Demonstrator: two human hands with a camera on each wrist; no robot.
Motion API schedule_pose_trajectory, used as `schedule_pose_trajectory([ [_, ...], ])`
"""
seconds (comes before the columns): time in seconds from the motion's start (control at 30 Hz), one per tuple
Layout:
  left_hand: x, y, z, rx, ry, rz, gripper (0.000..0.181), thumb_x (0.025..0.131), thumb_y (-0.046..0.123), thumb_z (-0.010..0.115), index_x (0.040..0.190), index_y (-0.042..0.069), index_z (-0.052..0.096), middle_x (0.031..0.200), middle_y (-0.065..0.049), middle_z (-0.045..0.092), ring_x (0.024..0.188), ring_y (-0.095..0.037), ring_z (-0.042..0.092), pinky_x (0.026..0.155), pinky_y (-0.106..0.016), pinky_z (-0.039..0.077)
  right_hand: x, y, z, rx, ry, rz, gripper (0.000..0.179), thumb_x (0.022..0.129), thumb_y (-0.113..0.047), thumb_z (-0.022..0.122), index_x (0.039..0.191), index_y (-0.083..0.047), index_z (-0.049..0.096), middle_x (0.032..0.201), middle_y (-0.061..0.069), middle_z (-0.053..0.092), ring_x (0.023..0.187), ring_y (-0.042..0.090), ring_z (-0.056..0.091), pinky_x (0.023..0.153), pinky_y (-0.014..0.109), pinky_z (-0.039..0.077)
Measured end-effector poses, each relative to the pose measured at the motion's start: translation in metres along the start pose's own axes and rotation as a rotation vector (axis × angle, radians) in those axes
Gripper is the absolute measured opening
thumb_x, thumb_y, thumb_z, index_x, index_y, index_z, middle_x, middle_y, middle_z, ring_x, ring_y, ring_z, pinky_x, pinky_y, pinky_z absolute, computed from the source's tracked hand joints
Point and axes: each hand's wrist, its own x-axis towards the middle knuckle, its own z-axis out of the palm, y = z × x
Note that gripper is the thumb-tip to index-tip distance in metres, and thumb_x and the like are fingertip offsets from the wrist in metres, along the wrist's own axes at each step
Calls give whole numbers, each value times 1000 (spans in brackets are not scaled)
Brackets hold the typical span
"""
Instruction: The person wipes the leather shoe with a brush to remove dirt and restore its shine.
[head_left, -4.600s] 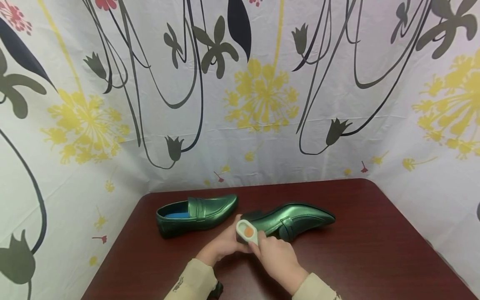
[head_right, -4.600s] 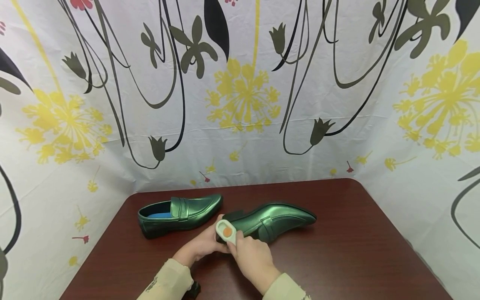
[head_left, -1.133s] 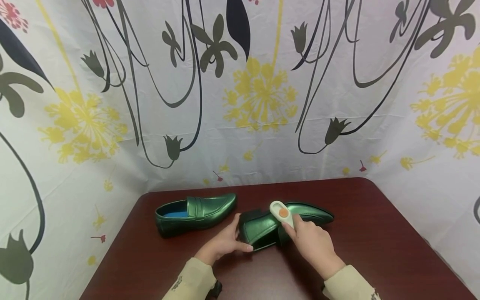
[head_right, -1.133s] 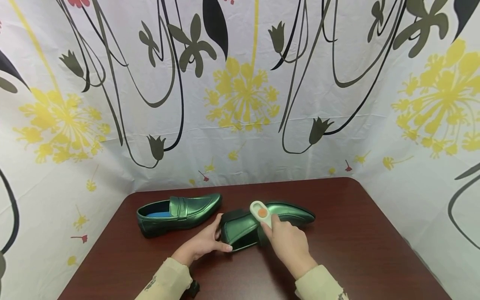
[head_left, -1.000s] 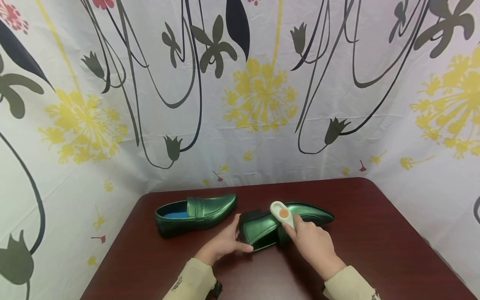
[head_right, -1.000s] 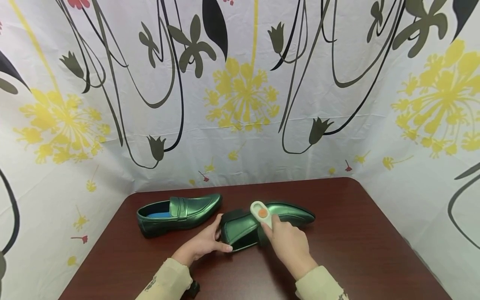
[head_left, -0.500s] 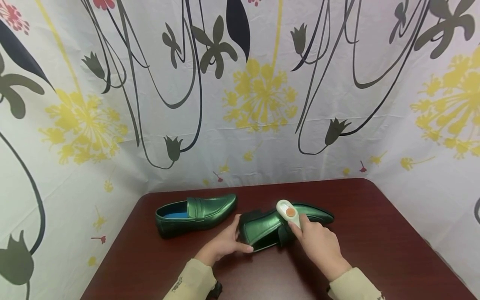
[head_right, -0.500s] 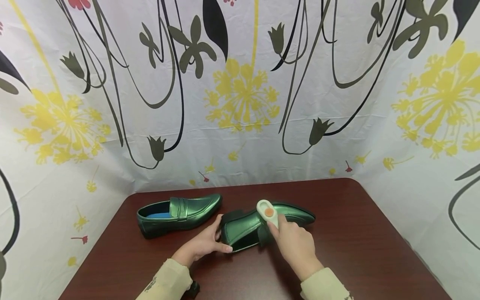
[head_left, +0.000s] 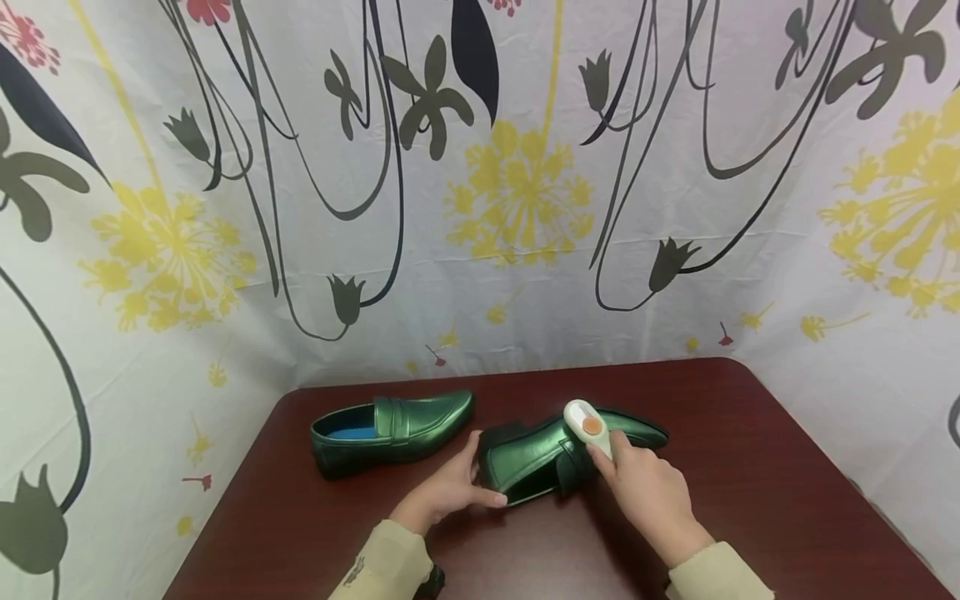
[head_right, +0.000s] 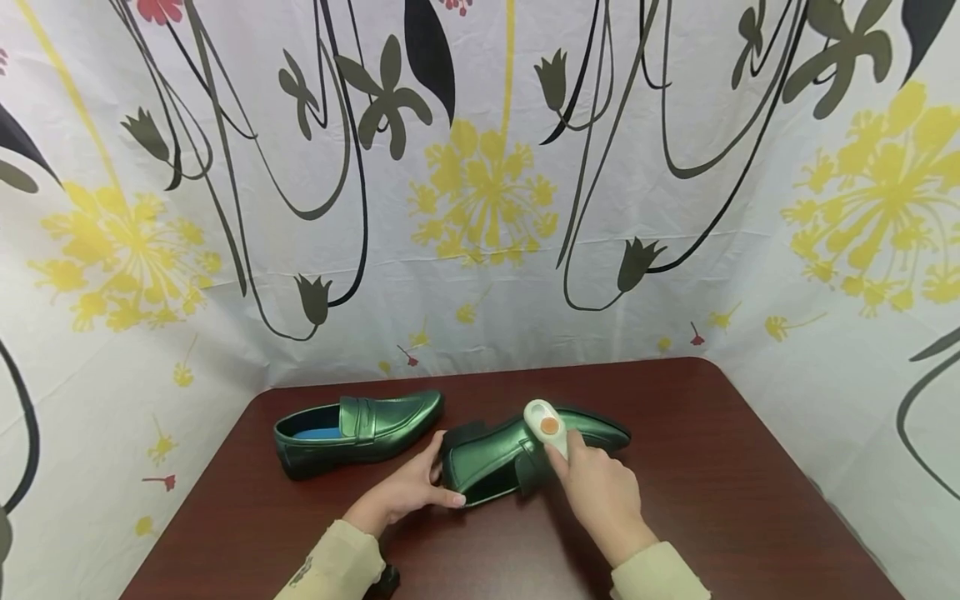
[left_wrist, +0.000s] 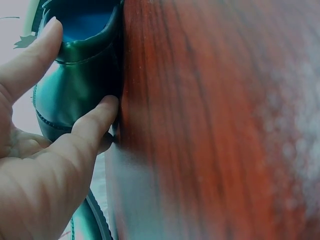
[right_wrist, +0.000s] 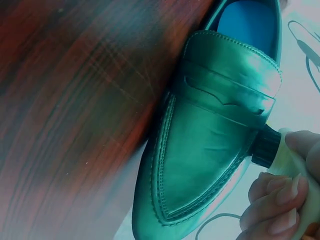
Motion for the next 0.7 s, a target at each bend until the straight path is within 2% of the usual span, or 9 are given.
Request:
schedule_pose_trajectory([
  [0.27,0,-1,-1,15,1,-19,126,79,18,88,163,11,-5,171,-11,-7,156,-40,12,119,-50,34,-2,12,-2,22,21,17,47,103,-49,52,113,-4,56,60,11,57,45,24,48,39,39,35],
  [0.7,0,2,1,22,11,-23,128,77,19,90,163,11,-5,171,-13,-4,156,-39,14,120,-50,31,-7,40,-10,59,-21,88,55,104,-54,46,118,-2,54,67,15,61,52,27,55,41,42,38],
])
